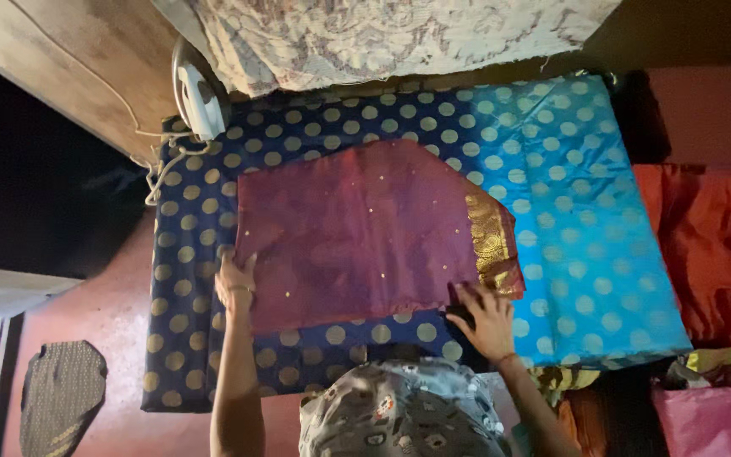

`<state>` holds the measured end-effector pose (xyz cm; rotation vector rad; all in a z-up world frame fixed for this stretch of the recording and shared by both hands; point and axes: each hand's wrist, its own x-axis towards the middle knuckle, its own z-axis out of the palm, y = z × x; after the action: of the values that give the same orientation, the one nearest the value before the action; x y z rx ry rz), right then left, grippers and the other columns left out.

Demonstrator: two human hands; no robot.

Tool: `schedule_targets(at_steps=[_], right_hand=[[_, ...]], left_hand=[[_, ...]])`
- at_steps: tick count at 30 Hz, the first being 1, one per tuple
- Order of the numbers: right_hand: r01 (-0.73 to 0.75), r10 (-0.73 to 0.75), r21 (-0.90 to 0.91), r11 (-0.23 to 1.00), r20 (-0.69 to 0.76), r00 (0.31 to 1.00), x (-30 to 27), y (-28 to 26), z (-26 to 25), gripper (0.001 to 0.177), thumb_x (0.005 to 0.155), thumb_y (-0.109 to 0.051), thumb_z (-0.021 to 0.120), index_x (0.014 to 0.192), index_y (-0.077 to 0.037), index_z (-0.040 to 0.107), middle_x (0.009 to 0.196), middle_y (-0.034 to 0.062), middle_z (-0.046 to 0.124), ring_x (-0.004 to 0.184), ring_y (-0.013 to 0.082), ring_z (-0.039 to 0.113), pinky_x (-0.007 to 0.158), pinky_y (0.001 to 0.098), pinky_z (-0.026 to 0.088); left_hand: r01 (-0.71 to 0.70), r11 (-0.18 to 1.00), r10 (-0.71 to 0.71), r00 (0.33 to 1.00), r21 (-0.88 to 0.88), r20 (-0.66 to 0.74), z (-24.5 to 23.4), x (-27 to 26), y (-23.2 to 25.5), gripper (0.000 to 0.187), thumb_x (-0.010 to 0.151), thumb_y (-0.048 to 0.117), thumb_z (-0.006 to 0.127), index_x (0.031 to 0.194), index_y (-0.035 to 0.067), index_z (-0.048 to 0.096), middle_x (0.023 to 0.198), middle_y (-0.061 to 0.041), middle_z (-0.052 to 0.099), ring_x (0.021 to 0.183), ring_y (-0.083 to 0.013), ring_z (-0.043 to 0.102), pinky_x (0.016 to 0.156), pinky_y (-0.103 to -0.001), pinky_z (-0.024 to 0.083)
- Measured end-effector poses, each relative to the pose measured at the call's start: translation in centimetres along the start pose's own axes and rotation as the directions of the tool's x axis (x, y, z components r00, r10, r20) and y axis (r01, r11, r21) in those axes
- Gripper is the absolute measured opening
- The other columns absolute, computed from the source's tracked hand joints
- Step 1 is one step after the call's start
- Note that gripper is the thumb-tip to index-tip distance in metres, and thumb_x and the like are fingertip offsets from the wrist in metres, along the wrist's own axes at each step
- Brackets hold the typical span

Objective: The person spreads out a purple garment on a bed and uses an iron to smooth out the fabric, moving the iron across various sections of the material.

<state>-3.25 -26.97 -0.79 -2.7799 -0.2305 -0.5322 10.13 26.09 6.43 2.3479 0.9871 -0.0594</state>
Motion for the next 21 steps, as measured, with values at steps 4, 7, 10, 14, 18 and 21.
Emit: schedule_targets(at_steps=[4,7,10,14,18,21], right_hand=[[-0.477,0.482,0.099,0.874,-0.308,0.820,2.7,1.2,2.3,0.077,0.100,-0.059,0.063,0.153,-0.004,0.052,0.140,0.0241,0.051,0.121,0.0474,0.047,0.099,0.0603,0.040],[-0.649,0.641,-0.083,0.756,-0.108,0.760,7.4,6.8,4.3,0.073,0.100,-0.065,0.059,0.143,-0.006,0.058,0.137,0.0198,0.058,0.120,0.0428,0.051,0.099,0.0566,0.040],[-0.785,0.719,0.076,0.615,0.355,0.598,13.2,11.4,4.2,0.086,0.105,-0.075,0.057,0.127,0.007,0.066,0.127,0.0324,0.066,0.117,0.0459,0.063,0.106,0.0544,0.047],[-0.883,0.475,0.409,0.231,0.745,0.469,19.0,14.1,2.8,0.088,0.090,-0.077,0.058,0.153,-0.016,0.048,0.156,0.0107,0.044,0.139,0.0261,0.040,0.113,0.0452,0.029],[-0.858,0.262,0.512,-0.050,0.835,0.483,21.5,11.7,4.3,0.079,0.083,-0.058,0.070,0.146,-0.013,0.057,0.144,0.0078,0.061,0.125,0.0256,0.058,0.107,0.0437,0.044],[-0.792,0.260,0.606,-0.069,0.778,0.572,22.0,8.5,5.1,0.073,0.079,-0.033,0.084,0.141,-0.004,0.058,0.137,0.0103,0.066,0.121,0.0237,0.062,0.103,0.0397,0.049]], left_hand=[[0.003,0.998,0.008,0.986,0.066,-0.164,1.8,-1.8,-1.1,0.069,0.085,0.055,0.077,0.136,0.013,0.058,0.119,-0.020,0.072,0.113,-0.0425,0.067,0.091,-0.054,0.055],[0.053,0.994,-0.040,0.991,0.101,-0.128,3.1,-2.2,-1.2,0.081,0.082,0.064,0.078,0.137,0.009,0.054,0.121,-0.021,0.070,0.114,-0.0443,0.065,0.093,-0.054,0.054],[0.058,0.991,-0.046,0.995,0.125,-0.093,3.4,-2.1,-1.8,0.088,0.079,0.069,0.074,0.142,0.012,0.052,0.119,-0.022,0.071,0.113,-0.0440,0.068,0.090,-0.054,0.057],[-0.107,0.983,0.134,0.974,0.149,-0.184,2.2,-1.2,-4.7,0.091,0.076,0.073,0.073,0.138,0.009,0.053,0.119,-0.026,0.069,0.104,-0.0492,0.069,0.081,-0.057,0.059],[0.028,0.995,-0.018,0.994,0.093,-0.107,1.2,-0.9,-7.5,0.090,0.076,0.070,0.074,0.145,0.015,0.053,0.106,-0.032,0.071,0.103,-0.0530,0.068,0.085,-0.059,0.058],[-0.074,0.993,0.089,0.981,0.092,-0.170,1.4,-0.8,-8.9,0.085,0.078,0.071,0.075,0.136,0.011,0.057,0.106,-0.030,0.073,0.104,-0.0533,0.067,0.088,-0.057,0.056]])
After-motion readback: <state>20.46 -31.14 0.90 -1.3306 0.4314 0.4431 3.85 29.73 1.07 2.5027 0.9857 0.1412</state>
